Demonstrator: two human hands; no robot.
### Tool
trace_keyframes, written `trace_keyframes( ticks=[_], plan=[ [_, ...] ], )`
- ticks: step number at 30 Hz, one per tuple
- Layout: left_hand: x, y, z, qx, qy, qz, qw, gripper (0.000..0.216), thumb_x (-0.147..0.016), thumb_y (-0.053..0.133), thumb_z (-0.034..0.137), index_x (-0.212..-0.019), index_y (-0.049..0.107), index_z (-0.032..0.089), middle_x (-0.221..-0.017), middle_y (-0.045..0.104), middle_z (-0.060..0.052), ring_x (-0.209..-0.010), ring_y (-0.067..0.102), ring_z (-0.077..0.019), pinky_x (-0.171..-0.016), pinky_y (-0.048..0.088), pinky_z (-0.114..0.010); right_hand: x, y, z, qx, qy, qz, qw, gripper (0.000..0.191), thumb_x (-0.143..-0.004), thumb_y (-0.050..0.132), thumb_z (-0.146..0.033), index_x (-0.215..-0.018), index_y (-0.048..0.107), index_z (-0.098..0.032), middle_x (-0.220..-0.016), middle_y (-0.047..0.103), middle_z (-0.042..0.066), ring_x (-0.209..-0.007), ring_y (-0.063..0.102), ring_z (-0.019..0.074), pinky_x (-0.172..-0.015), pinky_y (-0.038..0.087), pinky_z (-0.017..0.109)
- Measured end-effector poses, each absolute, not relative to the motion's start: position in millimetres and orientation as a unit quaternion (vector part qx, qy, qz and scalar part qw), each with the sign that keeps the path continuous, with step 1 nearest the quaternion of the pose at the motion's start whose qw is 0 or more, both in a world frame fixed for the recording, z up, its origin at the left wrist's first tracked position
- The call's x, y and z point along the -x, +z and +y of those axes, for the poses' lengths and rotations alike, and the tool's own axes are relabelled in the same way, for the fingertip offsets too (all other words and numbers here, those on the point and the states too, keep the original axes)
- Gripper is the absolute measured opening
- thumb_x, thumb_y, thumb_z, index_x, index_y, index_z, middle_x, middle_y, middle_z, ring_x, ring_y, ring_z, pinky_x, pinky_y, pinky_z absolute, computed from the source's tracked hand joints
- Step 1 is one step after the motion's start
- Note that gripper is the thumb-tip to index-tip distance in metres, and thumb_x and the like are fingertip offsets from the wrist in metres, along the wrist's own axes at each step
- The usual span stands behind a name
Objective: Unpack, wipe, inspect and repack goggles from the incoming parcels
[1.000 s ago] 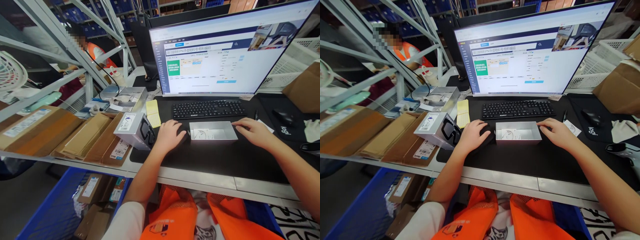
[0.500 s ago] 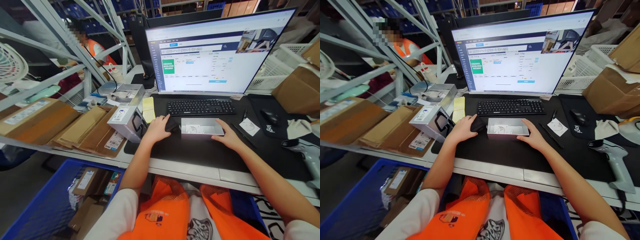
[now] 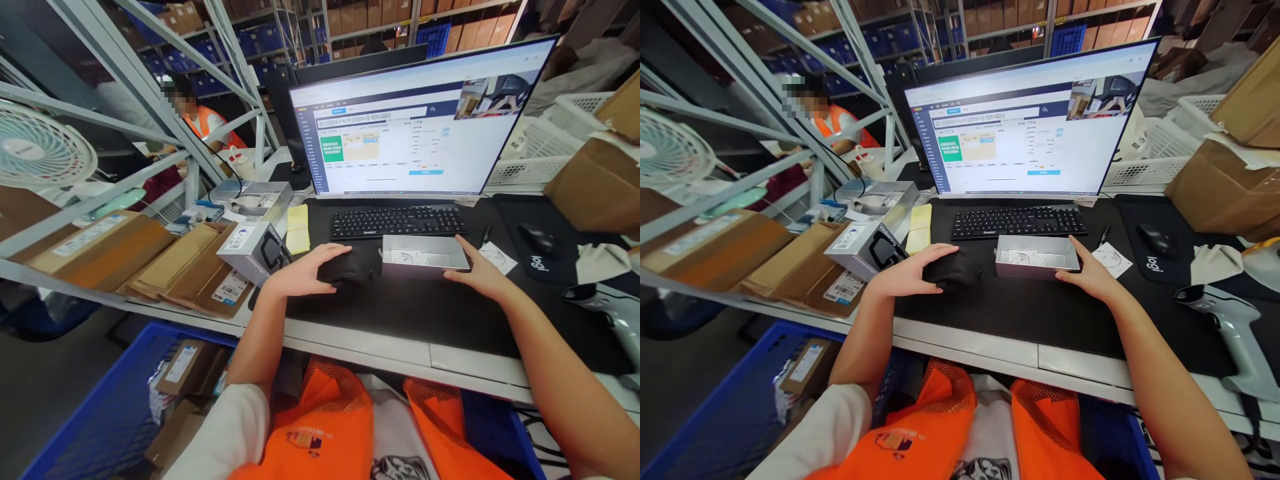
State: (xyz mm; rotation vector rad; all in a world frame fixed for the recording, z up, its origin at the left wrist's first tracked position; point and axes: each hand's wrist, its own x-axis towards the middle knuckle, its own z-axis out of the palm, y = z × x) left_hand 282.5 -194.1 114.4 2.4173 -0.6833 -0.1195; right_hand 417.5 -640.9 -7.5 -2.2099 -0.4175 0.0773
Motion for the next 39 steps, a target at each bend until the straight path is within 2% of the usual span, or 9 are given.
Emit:
trace_keyframes(
  ticks=[4,8,11,14,18,23,29,33,39],
  plan=[
    [-286.8,96.2,-201.9,-0.929,-0.038,-0.24,0.28,0.081,-0.081,0.071,0.025,-0.155,0.039,0.028,-0.157,0.043,-0.008,-0.147,0.041,-0.0245,-0.127,0.029,-0.042,-414.3,-4.1,-638.3,0.891,-0.014,-0.191,0.411,0.097,-0.081,0.074,-0.055,-0.161,0.03,-0.025,-0.165,0.033,0.011,-0.148,0.039,0.0345,-0.124,0.03,0.054],
    [-285.2,73.3,-212.6,-0.942,0.012,-0.199,0.271,0.078,-0.075,0.071,0.023,-0.149,0.047,0.026,-0.152,0.049,-0.008,-0.142,0.046,-0.0267,-0.124,0.033,-0.044,-392.2,14.8,-619.8,0.869,-0.196,-0.237,0.387,0.065,-0.091,0.062,-0.045,-0.15,0.049,-0.021,-0.158,0.044,0.014,-0.148,0.04,0.0319,-0.123,0.032,0.053],
    [-276.5,69.0,-218.0,-0.944,0.038,-0.186,0.27,0.079,-0.073,0.07,0.021,-0.148,0.047,0.025,-0.15,0.051,-0.008,-0.141,0.046,-0.0273,-0.124,0.033,-0.044,-367.2,30.2,-600.7,0.838,-0.279,-0.265,0.387,0.036,-0.094,0.057,-0.037,-0.124,0.067,-0.021,-0.129,0.065,0.015,-0.124,0.061,0.0302,-0.108,0.049,0.05],
    [-266.7,75.5,-220.5,-0.946,0.037,-0.186,0.264,0.078,-0.074,0.067,0.021,-0.15,0.046,0.025,-0.151,0.049,-0.008,-0.142,0.044,-0.0272,-0.124,0.031,-0.044,-348.2,37.4,-586.7,0.831,-0.236,-0.31,0.396,0.022,-0.096,0.053,-0.034,-0.1,0.073,-0.024,-0.1,0.073,0.009,-0.098,0.07,0.0264,-0.091,0.057,0.045],
    [-262.8,80.4,-227.7,-0.954,-0.007,-0.198,0.227,0.082,-0.076,0.065,0.021,-0.154,0.041,0.027,-0.153,0.045,-0.008,-0.142,0.043,-0.0281,-0.122,0.033,-0.045,-340.4,36.2,-579.4,0.843,-0.172,-0.329,0.389,0.024,-0.096,0.052,-0.035,-0.094,0.073,-0.025,-0.092,0.077,0.006,-0.088,0.072,0.0252,-0.084,0.058,0.042],
    [-268.1,70.2,-239.4,-0.957,-0.018,-0.237,0.165,0.075,-0.078,0.066,0.026,-0.151,0.047,0.025,-0.158,0.043,-0.011,-0.147,0.038,-0.0308,-0.123,0.027,-0.051,-341.4,35.7,-577.8,0.864,-0.118,-0.331,0.361,0.025,-0.096,0.052,-0.035,-0.092,0.074,-0.025,-0.096,0.078,0.005,-0.088,0.074,0.0248,-0.081,0.058,0.04],
    [-282.4,85.1,-242.4,-0.959,-0.065,-0.213,0.175,0.07,-0.088,0.061,0.034,-0.155,0.041,0.026,-0.157,0.047,-0.01,-0.142,0.046,-0.0302,-0.119,0.036,-0.048,-380.0,41.8,-626.1,0.891,-0.262,-0.17,0.33,0.029,-0.094,0.051,-0.037,-0.089,0.075,-0.021,-0.093,0.075,0.009,-0.091,0.071,0.0264,-0.087,0.056,0.04],
    [-310.4,102.9,-267.2,-0.953,-0.051,-0.262,0.141,0.061,-0.095,0.056,0.046,-0.151,0.048,0.024,-0.154,0.051,-0.011,-0.139,0.051,-0.0291,-0.118,0.039,-0.044,-425.2,27.5,-685.8,0.938,-0.213,0.013,0.272,0.039,-0.088,0.052,-0.039,-0.107,0.075,-0.012,-0.112,0.073,0.018,-0.108,0.068,0.0332,-0.099,0.051,0.049],
    [-344.8,93.0,-307.0,-0.938,0.02,-0.333,0.091,0.046,-0.094,0.06,0.039,-0.136,0.063,0.019,-0.146,0.058,-0.014,-0.138,0.052,-0.03,-0.116,0.041,-0.047,-448.1,-5.9,-707.5,0.969,-0.094,0.036,0.226,0.078,-0.071,0.077,-0.056,-0.133,0.064,-0.011,-0.124,0.067,0.024,-0.116,0.064,0.04,-0.102,0.048,0.055]
  ],
)
